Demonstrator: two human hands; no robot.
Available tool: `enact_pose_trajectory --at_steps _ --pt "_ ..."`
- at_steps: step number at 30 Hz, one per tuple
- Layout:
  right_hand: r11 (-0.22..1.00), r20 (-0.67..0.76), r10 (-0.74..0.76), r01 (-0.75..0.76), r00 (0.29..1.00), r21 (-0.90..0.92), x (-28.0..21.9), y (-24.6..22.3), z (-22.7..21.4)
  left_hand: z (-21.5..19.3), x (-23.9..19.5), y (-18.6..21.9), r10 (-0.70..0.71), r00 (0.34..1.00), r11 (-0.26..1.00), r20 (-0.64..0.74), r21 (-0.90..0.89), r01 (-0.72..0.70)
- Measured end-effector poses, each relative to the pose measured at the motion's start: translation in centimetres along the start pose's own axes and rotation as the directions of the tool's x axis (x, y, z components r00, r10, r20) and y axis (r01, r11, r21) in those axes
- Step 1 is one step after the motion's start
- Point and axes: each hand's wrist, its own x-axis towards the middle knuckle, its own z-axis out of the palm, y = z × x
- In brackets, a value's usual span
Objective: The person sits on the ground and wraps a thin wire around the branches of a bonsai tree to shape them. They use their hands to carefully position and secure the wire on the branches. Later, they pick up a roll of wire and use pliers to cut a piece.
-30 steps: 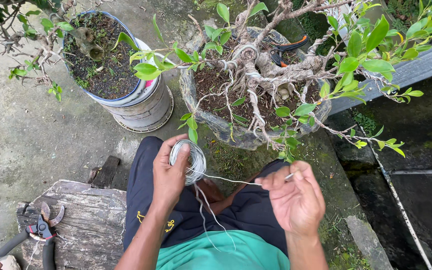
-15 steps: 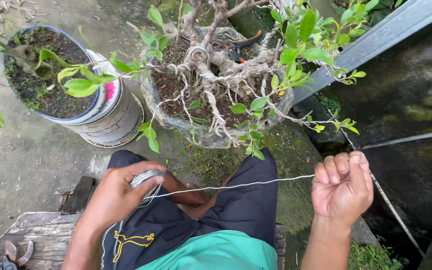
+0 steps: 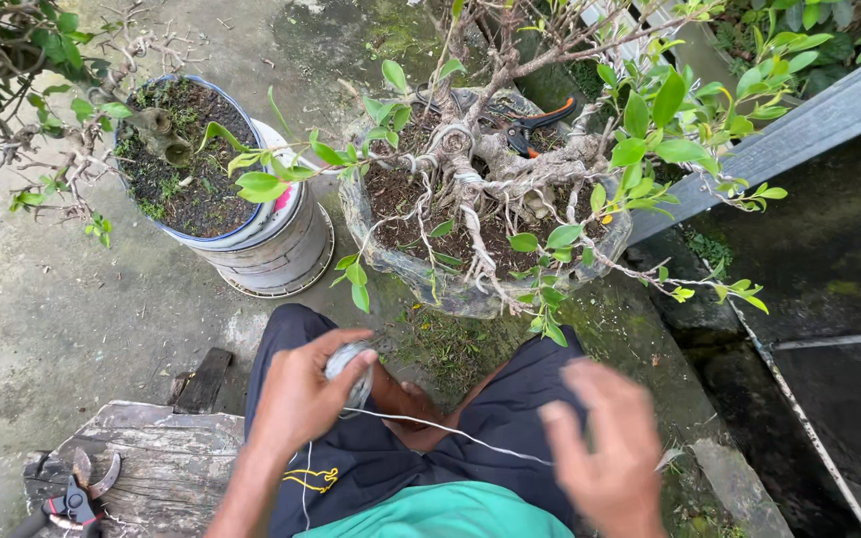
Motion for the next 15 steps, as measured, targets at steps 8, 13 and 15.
enact_pose_trajectory --at_steps 8,13,15 --pt "0.818 0.538 -0.093 -0.244 0.838 0.521 -2.9 -3.2 5.9 1.1 1.1 -2.3 -0.08 0.985 0.991 -0.153 -0.121 0.062" --pt "0.841 0.605 -0.044 -0.297 0.795 0.451 -0.8 -1.3 2.0 -1.0 2.7 -8.1 -0.093 0.879 0.989 -0.467 -0.143 0.028" --pt "0.847 0.645 0.063 -0.383 0.761 0.37 -0.9 0.5 0.8 -2.8 2.7 -9.5 -0.076 0.831 0.99 -0.551 -0.139 -0.002"
